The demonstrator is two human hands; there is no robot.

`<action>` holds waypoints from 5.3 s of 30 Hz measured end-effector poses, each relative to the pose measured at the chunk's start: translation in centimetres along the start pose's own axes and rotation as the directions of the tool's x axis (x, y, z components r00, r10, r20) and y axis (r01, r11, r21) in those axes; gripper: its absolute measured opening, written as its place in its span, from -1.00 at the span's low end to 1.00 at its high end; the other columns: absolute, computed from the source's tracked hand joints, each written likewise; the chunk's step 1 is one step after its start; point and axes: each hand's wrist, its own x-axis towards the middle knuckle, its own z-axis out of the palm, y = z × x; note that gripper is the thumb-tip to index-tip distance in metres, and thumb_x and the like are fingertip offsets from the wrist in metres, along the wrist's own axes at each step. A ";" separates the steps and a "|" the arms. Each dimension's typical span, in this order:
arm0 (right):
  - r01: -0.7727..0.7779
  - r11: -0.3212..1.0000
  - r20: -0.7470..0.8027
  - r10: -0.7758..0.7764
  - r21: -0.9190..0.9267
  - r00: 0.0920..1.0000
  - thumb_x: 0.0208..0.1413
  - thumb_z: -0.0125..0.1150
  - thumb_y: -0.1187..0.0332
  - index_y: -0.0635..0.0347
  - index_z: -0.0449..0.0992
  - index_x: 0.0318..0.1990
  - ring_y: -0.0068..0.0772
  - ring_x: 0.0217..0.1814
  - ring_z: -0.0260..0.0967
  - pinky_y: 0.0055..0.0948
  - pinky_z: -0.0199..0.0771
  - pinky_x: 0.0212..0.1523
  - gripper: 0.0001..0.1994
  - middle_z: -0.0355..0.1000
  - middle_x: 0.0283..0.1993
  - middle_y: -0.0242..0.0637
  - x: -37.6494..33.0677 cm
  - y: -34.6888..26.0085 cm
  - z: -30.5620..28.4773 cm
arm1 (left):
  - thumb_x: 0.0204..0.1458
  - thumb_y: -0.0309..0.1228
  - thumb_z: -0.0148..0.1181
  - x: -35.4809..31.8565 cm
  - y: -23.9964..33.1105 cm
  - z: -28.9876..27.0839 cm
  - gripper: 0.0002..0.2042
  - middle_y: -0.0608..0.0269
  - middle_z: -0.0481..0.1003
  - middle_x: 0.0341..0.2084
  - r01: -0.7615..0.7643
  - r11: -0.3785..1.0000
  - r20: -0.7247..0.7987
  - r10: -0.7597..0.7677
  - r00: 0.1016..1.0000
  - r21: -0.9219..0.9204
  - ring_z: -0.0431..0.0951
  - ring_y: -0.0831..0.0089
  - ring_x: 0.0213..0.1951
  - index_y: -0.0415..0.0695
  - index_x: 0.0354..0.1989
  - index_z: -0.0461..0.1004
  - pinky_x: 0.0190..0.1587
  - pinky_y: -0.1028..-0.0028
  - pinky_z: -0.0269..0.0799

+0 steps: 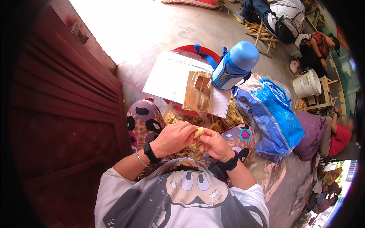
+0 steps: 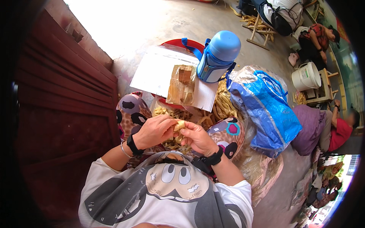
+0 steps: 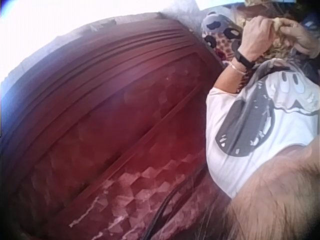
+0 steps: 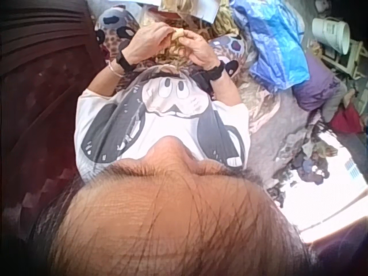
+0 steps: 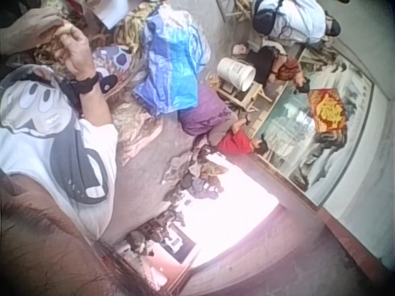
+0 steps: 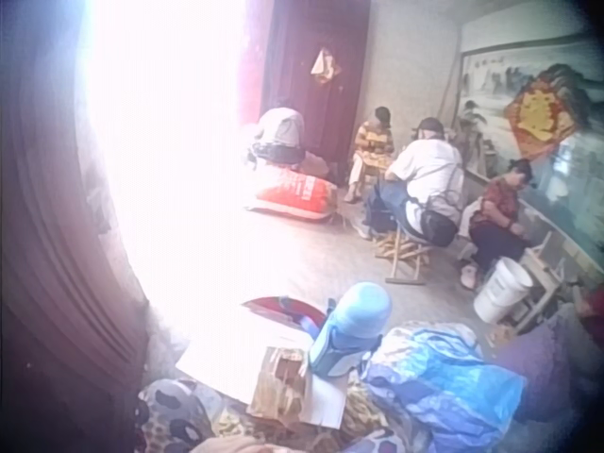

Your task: The person peels and separates thin strips of a dried material by hand, placing the processed pieces into a pile.

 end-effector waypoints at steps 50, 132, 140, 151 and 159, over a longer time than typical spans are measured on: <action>0.003 0.790 -0.318 -0.250 -0.613 0.915 0.20 0.03 0.31 0.19 0.36 -0.18 -0.71 -0.60 0.30 -0.75 0.30 -0.63 -0.84 0.42 -0.48 -0.34 2.0 -6.4 1.7 | -0.11 -0.52 0.11 3.5 -0.4 -3.1 -0.78 0.09 0.39 -0.17 0.117 0.983 -0.068 -0.108 0.992 0.143 0.49 0.19 -0.28 -0.18 -0.23 0.38 -0.28 0.34 0.45; -0.112 0.988 0.015 0.115 -0.106 0.993 0.12 0.00 0.50 0.35 0.33 0.10 -0.53 -0.31 0.44 -0.68 0.48 -0.49 -0.64 0.43 -0.15 -0.26 -0.8 -2.2 -0.7 | -0.12 -0.51 0.21 0.2 -0.4 0.9 -0.84 0.09 0.42 -0.53 0.341 0.895 0.122 -0.319 0.940 -0.287 0.47 0.17 -0.46 -0.20 -0.38 0.35 -0.42 0.38 0.37; -0.094 0.989 0.068 0.102 -0.114 0.992 0.16 0.04 0.46 0.29 0.22 0.21 -0.59 -0.26 0.41 -0.73 0.46 -0.49 -0.56 0.39 -0.08 -0.32 -1.1 -1.8 -0.1 | -0.08 -0.49 0.23 -0.3 -0.4 0.5 -0.83 0.12 0.44 -0.53 0.423 0.838 0.193 -0.377 0.906 -0.345 0.49 0.26 -0.47 -0.22 -0.41 0.34 -0.42 0.43 0.38; -0.105 0.950 0.014 0.114 -0.294 0.993 0.27 -0.11 0.33 0.18 0.27 0.16 -0.60 -0.41 0.42 -0.73 0.40 -0.57 -0.66 0.46 -0.26 -0.27 -0.7 -1.6 0.4 | 0.00 -0.40 0.18 -0.7 -0.7 -0.2 -0.74 0.07 0.46 -0.43 0.294 0.885 0.217 -0.227 0.949 -0.360 0.50 0.31 -0.39 -0.30 -0.18 0.42 -0.34 0.44 0.40; -0.160 0.947 0.044 0.179 -0.278 0.983 0.25 -0.08 0.30 0.13 0.20 0.18 -0.73 -0.66 0.26 -0.80 0.15 -0.76 -0.64 0.41 -0.49 -0.33 -1.3 -2.6 0.6 | 0.11 -0.27 0.14 -0.3 -1.3 -0.5 -0.71 0.43 0.35 -0.69 0.653 0.552 0.531 -0.391 0.752 -0.518 0.25 0.68 -0.67 -0.18 -0.56 0.33 -0.63 0.64 0.12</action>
